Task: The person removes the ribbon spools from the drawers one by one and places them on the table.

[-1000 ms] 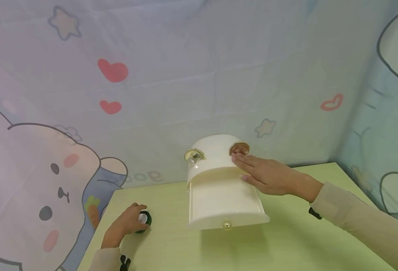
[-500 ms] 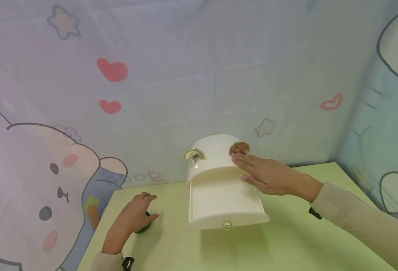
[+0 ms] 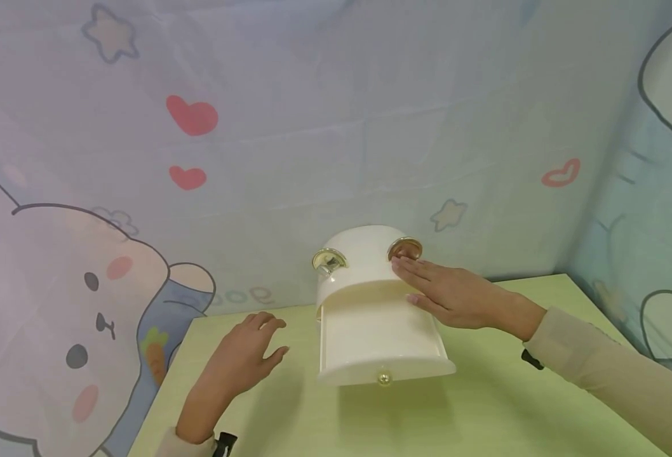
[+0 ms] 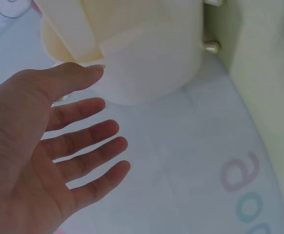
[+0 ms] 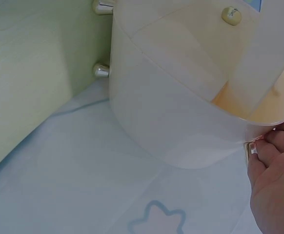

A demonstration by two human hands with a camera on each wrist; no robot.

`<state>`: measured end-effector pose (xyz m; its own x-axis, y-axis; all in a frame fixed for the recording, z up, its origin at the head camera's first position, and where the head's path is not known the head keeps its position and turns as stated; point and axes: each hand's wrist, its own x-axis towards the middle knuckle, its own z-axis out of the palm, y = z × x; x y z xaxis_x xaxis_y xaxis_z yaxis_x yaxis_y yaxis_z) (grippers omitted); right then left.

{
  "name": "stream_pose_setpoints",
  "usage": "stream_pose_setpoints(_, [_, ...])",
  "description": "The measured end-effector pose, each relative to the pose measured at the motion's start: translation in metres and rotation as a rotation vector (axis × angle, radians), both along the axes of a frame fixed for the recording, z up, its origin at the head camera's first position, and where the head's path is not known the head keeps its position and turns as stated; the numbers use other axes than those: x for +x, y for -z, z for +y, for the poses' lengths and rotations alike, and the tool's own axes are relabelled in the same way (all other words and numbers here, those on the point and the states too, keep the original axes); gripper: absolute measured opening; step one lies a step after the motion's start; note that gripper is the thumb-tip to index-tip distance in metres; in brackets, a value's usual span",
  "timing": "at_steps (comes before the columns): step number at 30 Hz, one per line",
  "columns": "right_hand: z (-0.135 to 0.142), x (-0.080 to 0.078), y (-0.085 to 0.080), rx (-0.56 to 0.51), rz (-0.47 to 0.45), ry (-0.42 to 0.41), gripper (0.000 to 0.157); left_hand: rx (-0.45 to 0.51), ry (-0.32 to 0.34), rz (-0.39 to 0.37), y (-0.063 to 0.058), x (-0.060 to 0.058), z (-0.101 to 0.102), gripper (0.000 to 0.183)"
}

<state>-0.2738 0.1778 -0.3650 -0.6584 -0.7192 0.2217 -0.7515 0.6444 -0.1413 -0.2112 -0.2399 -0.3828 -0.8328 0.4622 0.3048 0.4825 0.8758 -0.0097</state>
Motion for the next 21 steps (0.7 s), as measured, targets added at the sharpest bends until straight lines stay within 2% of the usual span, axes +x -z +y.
stream_pose_setpoints(13, [0.0, 0.001, -0.001, 0.001, 0.018, -0.003, 0.063, 0.03, 0.117, 0.307, -0.019, 0.029, 0.03, 0.033])
stream_pose_setpoints(21, [0.0, 0.001, -0.001, -0.002, 0.017, 0.0, 0.063, 0.088, 0.171, 0.424, -0.025, 0.047, 0.047, 0.033])
